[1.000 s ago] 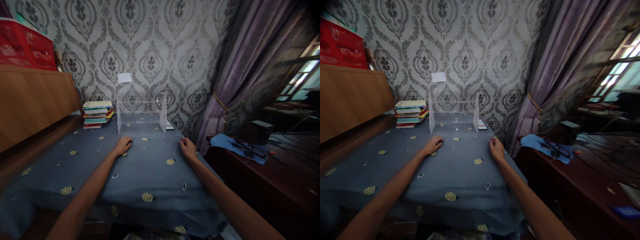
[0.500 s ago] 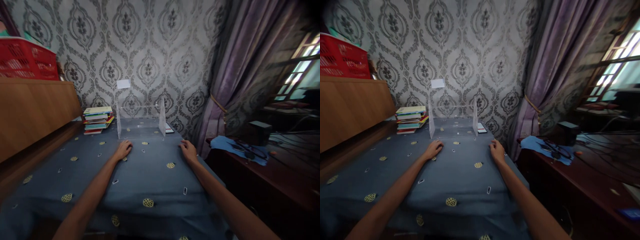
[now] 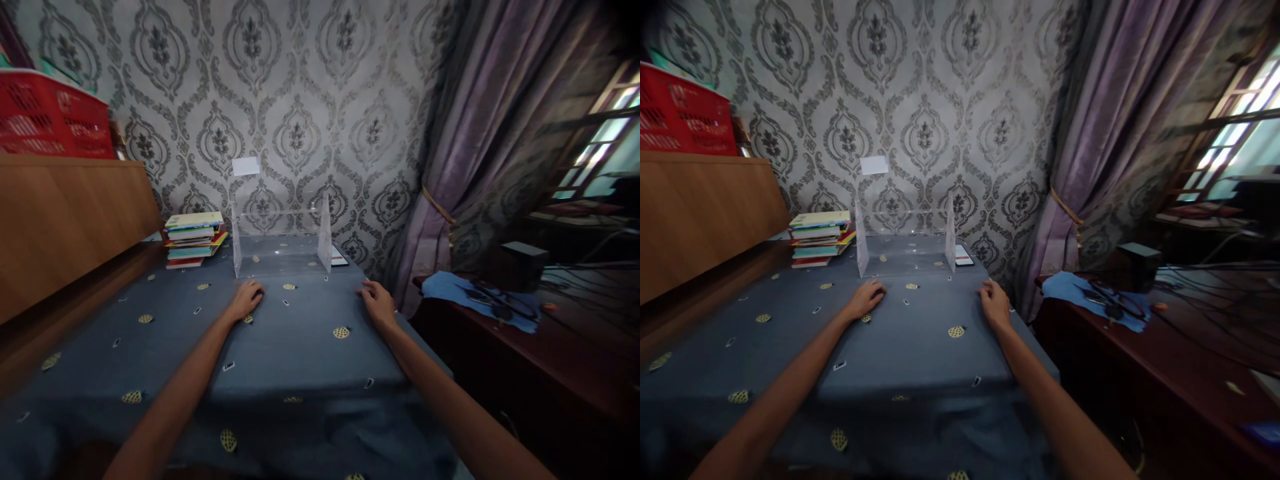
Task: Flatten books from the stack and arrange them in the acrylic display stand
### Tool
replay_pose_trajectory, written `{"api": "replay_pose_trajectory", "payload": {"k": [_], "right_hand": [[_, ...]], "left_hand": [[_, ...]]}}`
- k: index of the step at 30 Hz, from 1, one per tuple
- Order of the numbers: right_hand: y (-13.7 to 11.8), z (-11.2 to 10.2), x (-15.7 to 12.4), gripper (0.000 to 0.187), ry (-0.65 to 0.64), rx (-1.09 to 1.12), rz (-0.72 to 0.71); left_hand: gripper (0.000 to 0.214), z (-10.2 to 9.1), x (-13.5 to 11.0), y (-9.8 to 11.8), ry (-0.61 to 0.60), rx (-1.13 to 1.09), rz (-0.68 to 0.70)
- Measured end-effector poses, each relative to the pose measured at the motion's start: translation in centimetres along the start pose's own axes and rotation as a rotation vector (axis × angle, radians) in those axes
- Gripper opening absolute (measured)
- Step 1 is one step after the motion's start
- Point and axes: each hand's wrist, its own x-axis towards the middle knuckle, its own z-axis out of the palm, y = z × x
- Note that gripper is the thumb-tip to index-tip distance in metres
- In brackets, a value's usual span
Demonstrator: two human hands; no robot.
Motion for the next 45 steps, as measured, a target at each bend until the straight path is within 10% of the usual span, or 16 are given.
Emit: {"api": "replay_pose_trajectory", "payload": {"k": [30,40,45], "right_hand": [[-0.3,0.0,-0.5,0.028,-0.137,-0.04,-0.006],[-2.1,5.3,5.4,0.04,-0.136,-0.151,-0.023],[-2.2,7.8,5.4,0.053,-0.149,-0.192,-0.017]], "left_hand": [[0.013,0.1,0.3,1.1,0.03,-0.038,-0.049],[0.024,0.5,0.6,-3.1,0.494,-0.096,-0.456],[0.054,0.4,1.4,-5.7,0.49,-0.146,-0.549]]}}
